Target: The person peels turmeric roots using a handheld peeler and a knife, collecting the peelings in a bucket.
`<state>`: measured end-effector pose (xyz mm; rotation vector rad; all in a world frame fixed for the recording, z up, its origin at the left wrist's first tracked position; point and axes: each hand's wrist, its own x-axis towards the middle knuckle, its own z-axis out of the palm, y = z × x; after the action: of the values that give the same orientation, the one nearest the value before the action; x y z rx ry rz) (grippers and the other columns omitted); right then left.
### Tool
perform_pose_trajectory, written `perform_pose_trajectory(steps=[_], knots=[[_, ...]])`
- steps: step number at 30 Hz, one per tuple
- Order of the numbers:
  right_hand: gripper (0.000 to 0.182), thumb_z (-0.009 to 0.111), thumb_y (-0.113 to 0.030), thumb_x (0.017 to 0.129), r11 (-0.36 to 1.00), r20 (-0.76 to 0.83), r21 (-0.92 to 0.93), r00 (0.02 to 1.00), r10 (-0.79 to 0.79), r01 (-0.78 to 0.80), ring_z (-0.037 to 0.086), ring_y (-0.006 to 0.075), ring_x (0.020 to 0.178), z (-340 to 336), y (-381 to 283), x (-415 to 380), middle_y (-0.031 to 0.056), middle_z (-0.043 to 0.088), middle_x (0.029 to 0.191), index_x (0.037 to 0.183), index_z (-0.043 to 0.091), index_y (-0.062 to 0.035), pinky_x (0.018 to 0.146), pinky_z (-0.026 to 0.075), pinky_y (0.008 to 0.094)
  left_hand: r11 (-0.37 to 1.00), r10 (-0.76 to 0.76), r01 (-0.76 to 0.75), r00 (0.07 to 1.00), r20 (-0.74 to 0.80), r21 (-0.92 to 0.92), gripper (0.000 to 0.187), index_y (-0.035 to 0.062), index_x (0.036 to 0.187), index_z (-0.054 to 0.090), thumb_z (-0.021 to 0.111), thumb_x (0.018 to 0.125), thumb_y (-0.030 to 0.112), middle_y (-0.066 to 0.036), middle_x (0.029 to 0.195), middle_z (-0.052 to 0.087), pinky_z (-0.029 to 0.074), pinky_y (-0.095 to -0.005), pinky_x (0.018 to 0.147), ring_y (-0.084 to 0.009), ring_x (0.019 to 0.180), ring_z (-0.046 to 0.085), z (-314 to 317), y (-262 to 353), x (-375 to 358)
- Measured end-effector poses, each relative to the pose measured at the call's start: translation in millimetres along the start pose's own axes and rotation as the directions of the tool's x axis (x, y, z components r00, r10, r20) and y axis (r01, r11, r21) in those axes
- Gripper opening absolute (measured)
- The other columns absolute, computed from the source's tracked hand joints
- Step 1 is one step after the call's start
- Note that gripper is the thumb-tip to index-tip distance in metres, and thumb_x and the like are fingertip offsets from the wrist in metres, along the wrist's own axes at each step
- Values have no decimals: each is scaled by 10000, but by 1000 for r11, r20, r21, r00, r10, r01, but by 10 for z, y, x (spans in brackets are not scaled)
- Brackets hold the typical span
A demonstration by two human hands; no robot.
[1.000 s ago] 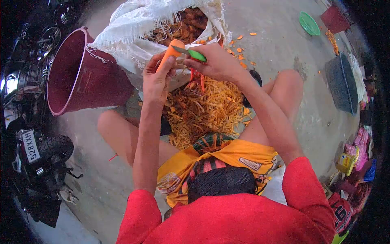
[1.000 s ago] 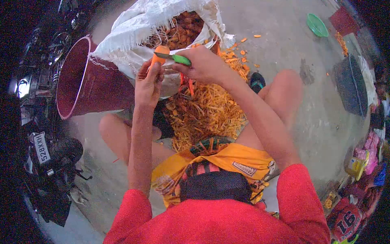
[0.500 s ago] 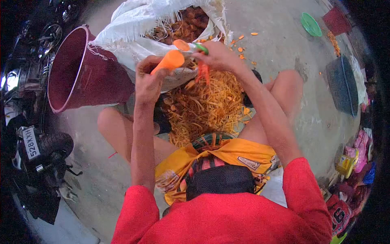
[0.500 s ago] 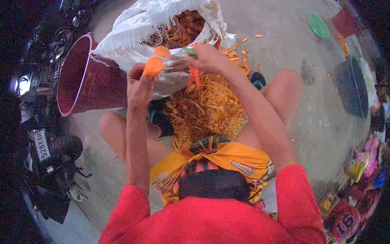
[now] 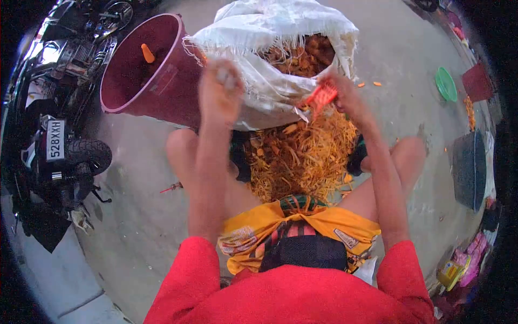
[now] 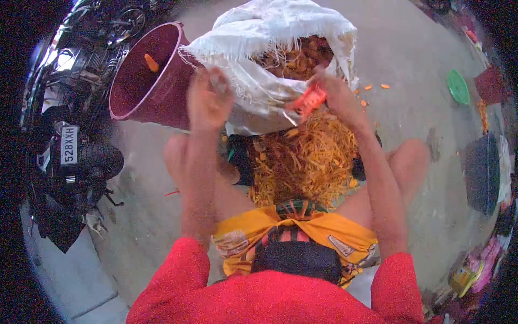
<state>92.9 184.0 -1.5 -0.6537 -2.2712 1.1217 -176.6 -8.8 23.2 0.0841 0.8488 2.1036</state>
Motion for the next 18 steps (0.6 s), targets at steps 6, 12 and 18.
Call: perform_pose_trajectory(steps=[6,12,18], knots=[[589,346,-612,1046,555,-56,793,875,480,-253,422,35,575,162,-641,75,-29,507,741,1192,628,-115,453,306,201,935,-312,276,939,146,223,585,181,1437,448,590,987,526,13,1263,577,491,-370,914,-147,1172,544,576,-1375,-796],[284,642,-239,965,990,-181,-101,977,-114,97,613,179,928,287,-879,-259,67,599,1101,1218,621,-114,789,540,328,926,-253,231,967,36,300,581,242,1392,465,623,951,586,57,1186,594,470,-287,801,-76,1020,569,609,-1400,-900],[375,575,-181,975,994,-155,62,984,-85,95,601,215,1173,-656,-1110,-349,93,602,1301,1329,565,-59,903,542,355,975,-83,103,991,-109,198,476,136,1172,626,691,928,539,13,986,668,442,-286,612,-87,780,588,638,-1117,-858]])
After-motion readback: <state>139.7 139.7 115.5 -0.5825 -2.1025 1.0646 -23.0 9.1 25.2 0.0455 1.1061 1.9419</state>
